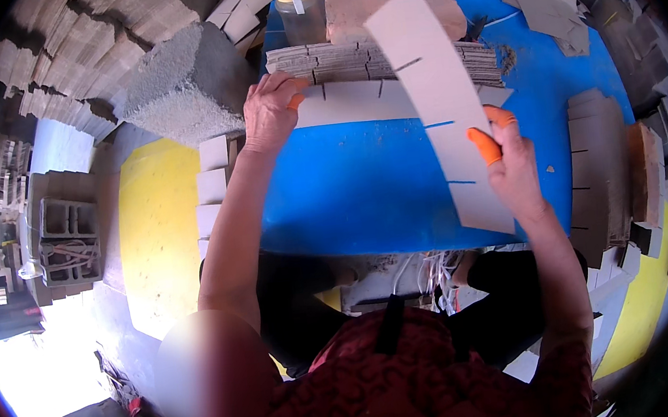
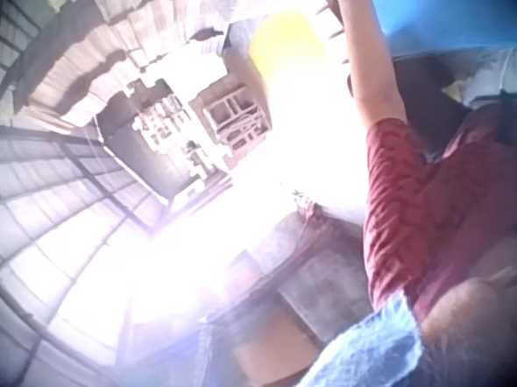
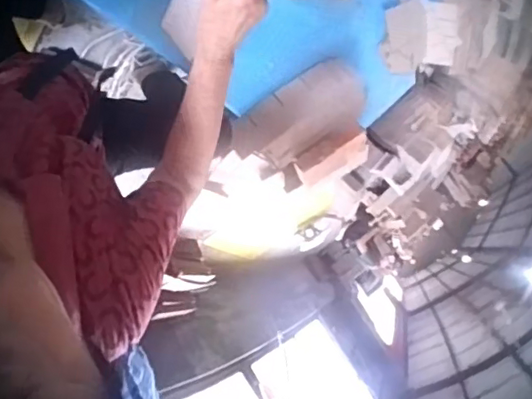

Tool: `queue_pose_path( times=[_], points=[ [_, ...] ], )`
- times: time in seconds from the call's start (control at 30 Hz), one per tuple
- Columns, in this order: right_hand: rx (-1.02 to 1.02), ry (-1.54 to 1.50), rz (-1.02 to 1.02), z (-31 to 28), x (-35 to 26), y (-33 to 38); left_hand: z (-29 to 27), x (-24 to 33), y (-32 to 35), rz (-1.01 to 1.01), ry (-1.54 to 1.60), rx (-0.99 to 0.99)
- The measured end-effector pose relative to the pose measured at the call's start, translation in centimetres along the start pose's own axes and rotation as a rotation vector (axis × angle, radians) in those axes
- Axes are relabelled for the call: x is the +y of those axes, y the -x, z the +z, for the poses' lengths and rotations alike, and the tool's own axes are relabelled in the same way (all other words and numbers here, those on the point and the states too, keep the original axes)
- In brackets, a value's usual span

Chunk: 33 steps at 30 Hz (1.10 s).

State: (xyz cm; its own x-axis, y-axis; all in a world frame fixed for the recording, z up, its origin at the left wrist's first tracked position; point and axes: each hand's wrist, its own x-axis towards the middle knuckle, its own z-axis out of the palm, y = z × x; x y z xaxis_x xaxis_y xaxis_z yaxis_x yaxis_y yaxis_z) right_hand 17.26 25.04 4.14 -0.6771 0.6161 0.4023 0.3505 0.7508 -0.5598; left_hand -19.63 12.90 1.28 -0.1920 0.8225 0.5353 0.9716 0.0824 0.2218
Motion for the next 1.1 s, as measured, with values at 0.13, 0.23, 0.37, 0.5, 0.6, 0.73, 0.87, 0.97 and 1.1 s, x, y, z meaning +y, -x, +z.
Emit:
queue_pose_path(
  times=[0.13,0.23,0.37,0.5,0.6,0.73,0.87,0.97,1.1],
  points=[
    [0.063,-0.059,-0.211,1.3,-4.6,-1.5,-2.1,5.6,1.4,-0.228,0.502,-0.223],
    [0.201,-0.034,-0.374,2.2,-6.1,-2.7,-2.2,9.6,3.6,-0.194,0.511,-0.232],
    [0.242,-0.041,-0.400,2.9,-6.6,-2.8,-2.2,12.6,5.4,-0.130,0.534,-0.141],
    [0.272,-0.008,-0.422,4.5,-7.2,-2.5,-1.7,14.5,6.3,0.007,0.521,-0.011],
    [0.237,-0.019,-0.367,4.9,-6.9,-1.7,-1.6,15.2,7.0,0.068,0.484,-0.015],
    [0.185,-0.004,-0.326,5.5,-6.2,-1.1,-1.5,16.3,8.3,0.126,0.485,-0.109],
    [0.179,-0.041,-0.331,5.0,-5.5,-0.7,-0.7,15.3,8.1,0.068,0.464,-0.107],
    [0.136,-0.081,-0.237,3.1,-6.2,-0.6,-0.2,14.5,7.7,0.042,0.465,-0.067],
    [0.202,-0.027,-0.192,3.3,-5.6,-0.4,0.1,14.6,7.8,0.033,0.492,-0.019]
  ],
)
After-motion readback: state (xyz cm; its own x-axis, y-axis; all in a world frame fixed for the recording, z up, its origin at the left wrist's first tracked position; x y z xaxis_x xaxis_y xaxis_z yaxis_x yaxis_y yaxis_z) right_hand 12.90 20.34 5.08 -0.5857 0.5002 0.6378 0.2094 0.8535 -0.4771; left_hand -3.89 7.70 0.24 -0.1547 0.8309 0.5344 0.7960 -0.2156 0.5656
